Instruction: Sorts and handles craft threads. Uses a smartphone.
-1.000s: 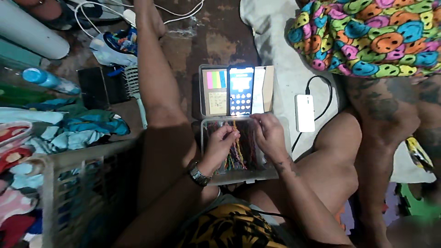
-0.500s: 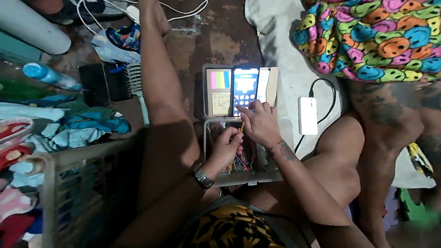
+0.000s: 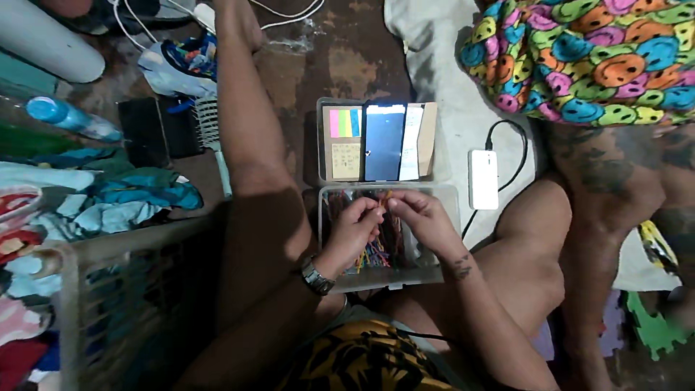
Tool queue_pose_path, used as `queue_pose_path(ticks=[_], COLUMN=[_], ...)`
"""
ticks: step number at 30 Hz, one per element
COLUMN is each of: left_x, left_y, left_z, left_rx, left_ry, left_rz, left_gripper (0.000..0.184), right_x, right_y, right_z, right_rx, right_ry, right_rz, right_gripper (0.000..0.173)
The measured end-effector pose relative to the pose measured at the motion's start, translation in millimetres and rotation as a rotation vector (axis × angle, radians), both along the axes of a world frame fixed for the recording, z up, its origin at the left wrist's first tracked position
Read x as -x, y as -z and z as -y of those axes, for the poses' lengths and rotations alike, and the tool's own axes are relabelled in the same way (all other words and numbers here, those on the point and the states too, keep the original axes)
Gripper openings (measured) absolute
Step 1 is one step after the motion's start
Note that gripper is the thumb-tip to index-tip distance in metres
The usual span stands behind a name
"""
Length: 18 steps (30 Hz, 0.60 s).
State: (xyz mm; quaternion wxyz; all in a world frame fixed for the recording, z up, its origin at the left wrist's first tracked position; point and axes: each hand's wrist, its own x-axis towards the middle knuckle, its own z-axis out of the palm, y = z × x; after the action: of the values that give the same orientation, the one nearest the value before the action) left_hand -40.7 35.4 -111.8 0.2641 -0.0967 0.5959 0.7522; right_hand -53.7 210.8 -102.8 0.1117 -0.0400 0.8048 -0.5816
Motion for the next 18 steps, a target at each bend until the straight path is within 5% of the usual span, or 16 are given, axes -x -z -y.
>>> queue_pose_path(ticks=[9, 14, 18], left_x=[-1.2, 0.1, -1.1], left_y=[0.6, 1.9, 4.4], left_z=[3.9, 1.4, -0.7], left_rx=[-0.055, 0.041, 0.104], left_ry=[0.197, 0.261, 0.278], left_rz=[0.04, -0.074, -0.07], left_gripper=[0.009, 0.012, 0.014], right_x=[-9.2, 12.0, 57.1], right_y=[14.4, 5.7, 15.7], right_z=[-9.4, -12.4, -30.4], right_rx=[0.246, -0.24, -0.7], right_ry=[-0.049, 0.0, -0.174], right_rz=[0.082, -0.313, -0.552], right_gripper=[0.01, 0.023, 0.038])
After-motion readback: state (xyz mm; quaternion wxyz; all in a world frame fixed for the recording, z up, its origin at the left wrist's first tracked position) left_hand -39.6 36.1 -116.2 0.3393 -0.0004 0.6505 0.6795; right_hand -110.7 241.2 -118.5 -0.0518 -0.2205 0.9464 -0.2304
